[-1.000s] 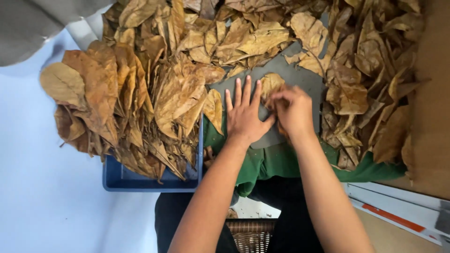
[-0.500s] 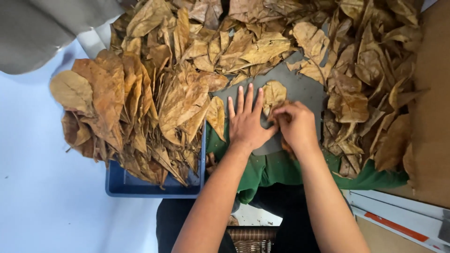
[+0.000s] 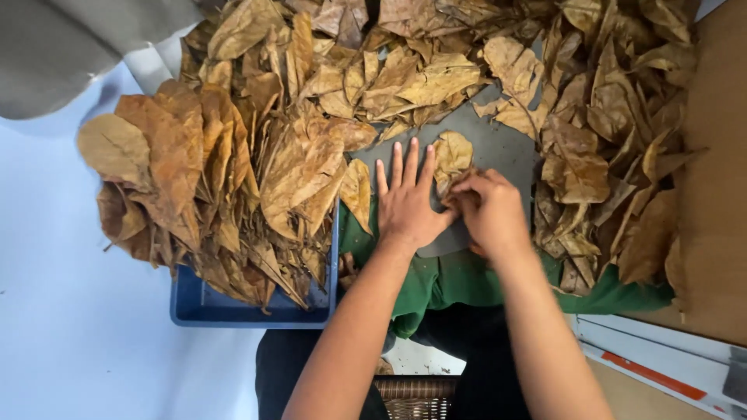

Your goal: The person is selecting dried leaves from a large pile, tearing them into appropriate sizes, and rolling them around a thin stick on a flat surface.

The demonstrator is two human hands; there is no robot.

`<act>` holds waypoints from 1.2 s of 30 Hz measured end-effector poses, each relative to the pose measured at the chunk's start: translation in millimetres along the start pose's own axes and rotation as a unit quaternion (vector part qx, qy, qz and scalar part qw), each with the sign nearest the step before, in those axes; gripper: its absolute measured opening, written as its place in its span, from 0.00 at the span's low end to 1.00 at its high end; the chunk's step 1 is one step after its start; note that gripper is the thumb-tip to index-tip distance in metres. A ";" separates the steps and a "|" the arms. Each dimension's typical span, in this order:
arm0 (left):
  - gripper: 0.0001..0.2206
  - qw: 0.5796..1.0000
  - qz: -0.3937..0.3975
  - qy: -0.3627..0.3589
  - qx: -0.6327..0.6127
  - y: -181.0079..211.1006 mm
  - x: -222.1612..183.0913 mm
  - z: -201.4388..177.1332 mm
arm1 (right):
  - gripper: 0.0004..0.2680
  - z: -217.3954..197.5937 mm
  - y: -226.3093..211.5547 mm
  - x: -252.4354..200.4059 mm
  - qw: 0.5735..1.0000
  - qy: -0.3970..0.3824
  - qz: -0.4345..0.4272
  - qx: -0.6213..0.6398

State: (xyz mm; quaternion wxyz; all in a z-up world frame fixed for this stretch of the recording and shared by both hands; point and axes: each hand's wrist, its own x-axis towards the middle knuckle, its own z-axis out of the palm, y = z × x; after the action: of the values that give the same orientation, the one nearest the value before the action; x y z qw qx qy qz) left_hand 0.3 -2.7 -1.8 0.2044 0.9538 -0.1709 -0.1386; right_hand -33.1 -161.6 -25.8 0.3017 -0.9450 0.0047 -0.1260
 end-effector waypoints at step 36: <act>0.28 0.962 0.106 0.242 -0.076 -22.5 2.1 47.8 | 0.11 -9.1 15.4 -4.9 0.985 0.110 0.070 0.114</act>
State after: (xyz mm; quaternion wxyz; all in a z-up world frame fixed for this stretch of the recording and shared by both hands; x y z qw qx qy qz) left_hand -7.7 -0.6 -54.1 0.3248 0.9172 -0.2052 0.1059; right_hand -39.0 -179.0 -28.6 0.4131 -0.8823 0.0893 -0.2071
